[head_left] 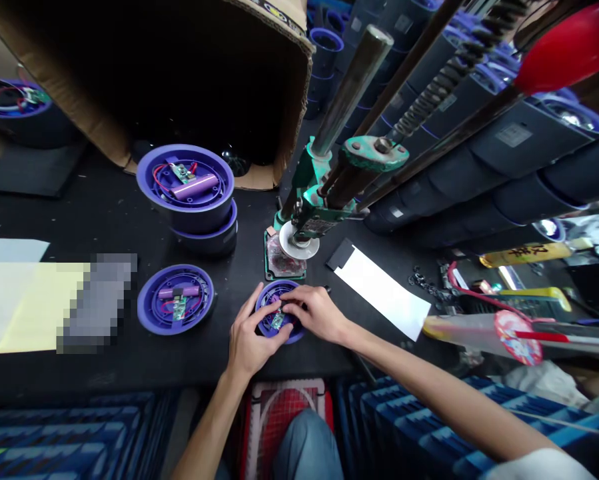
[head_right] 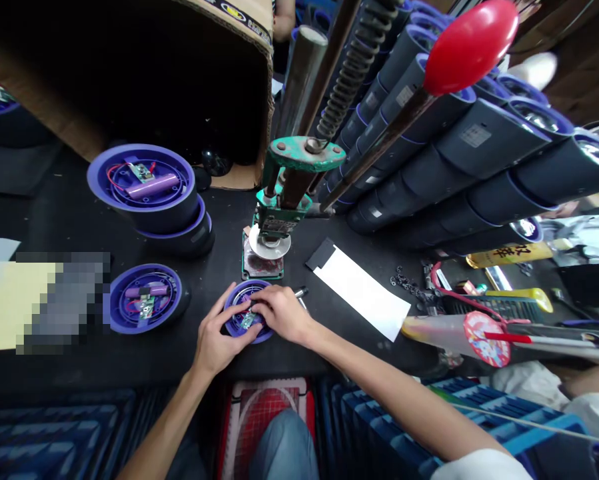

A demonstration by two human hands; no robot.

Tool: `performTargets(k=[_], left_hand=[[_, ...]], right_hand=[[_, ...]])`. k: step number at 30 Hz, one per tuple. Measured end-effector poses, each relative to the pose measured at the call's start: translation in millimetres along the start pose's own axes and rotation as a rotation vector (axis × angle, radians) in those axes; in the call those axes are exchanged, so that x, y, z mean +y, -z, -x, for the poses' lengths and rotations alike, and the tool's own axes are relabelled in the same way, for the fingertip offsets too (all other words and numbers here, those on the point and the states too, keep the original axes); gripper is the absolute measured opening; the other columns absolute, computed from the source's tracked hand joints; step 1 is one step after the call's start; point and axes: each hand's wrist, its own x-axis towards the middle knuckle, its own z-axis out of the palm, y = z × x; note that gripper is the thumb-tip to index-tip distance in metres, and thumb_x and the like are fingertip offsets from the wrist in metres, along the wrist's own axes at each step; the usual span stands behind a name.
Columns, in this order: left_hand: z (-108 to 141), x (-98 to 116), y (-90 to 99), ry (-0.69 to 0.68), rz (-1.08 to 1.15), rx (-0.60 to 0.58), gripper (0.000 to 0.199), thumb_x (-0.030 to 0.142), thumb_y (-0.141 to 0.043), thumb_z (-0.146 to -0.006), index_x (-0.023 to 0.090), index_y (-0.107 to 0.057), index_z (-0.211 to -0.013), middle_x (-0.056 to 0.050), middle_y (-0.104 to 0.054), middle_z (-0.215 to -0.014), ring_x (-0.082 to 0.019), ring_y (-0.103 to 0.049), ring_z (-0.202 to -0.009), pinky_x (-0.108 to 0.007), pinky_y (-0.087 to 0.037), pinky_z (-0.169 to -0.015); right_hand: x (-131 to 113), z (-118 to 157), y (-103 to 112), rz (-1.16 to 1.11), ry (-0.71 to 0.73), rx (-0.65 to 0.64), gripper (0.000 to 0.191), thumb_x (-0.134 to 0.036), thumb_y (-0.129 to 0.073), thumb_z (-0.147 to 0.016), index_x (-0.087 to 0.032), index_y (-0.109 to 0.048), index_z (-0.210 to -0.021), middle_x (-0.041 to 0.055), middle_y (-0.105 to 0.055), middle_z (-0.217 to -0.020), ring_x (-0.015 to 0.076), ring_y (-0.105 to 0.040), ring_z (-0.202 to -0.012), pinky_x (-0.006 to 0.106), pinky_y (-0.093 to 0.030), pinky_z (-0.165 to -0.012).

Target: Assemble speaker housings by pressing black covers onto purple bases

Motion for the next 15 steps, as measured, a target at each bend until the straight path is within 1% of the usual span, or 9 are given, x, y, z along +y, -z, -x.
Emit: performTargets(k=[3,5,8,12,15], left_hand=[[0,0,-0.1,0.001,-0.007,0.003,0.039,0.037,-0.073,-0.070,0.029,-0.068,-0.107,-0.004,-0.045,-0.145,-0.027,-0.053,-0.123,-0.043,-0.047,-0.103],[0,0,-0.2,-0.012,-0.003,0.005,0.040,0.036,-0.073,-0.070,0.029,-0.068,-0.109,-0.003,-0.045,-0.145,-0.027,-0.053,-0.123,-0.043,-0.047,-0.104],[0,0,-0.1,-0.031,0.004,0.016,0.041,0.035,-0.074,-0.070,0.027,-0.068,-0.109,-0.004,-0.045,-0.145,-0.027,-0.053,-0.123,-0.043,-0.046,-0.105],[0,-1,-0.6,-0.024,0.017,0.017,0.041,0.034,-0.073,-0.070,0.027,-0.067,-0.110,-0.004,-0.044,-0.146,-0.027,-0.053,-0.123,-0.044,-0.046,-0.105],[1,-2,-2.3,-0.018,0.027,0.015,0.041,0.033,-0.074,-0.069,0.027,-0.067,-0.110,-0.004,-0.045,-0.145,-0.027,-0.053,-0.123,-0.043,-0.046,-0.105]], right_hand=[[8,-6,4,-0.068,-0.030,-0.028,0.021,-0.028,-0.067,-0.081,-0.015,-0.070,-0.098,0.0045,-0.072,-0.083,0.0149,-0.066,-0.069,0.025,-0.052,-0.065],[12,-11,10,-0.100,-0.039,-0.077,0.022,-0.031,-0.069,-0.079,-0.016,-0.072,-0.094,0.0029,-0.072,-0.078,0.0148,-0.067,-0.067,0.023,-0.052,-0.061],[10,-17,17,-0.078,-0.045,-0.135,0.013,-0.023,-0.068,-0.078,-0.019,-0.075,-0.088,0.0020,-0.074,-0.078,0.0154,-0.068,-0.069,0.022,-0.051,-0.063],[1,-19,16,0.030,-0.081,-0.157,0.020,-0.010,-0.061,-0.078,-0.020,-0.076,-0.087,0.0008,-0.074,-0.071,0.0145,-0.068,-0.065,0.021,-0.048,-0.060],[-5,-20,11,0.142,-0.077,-0.145,0.022,-0.005,-0.059,-0.076,-0.018,-0.075,-0.083,0.0030,-0.074,-0.074,0.0151,-0.067,-0.065,0.021,-0.046,-0.060]])
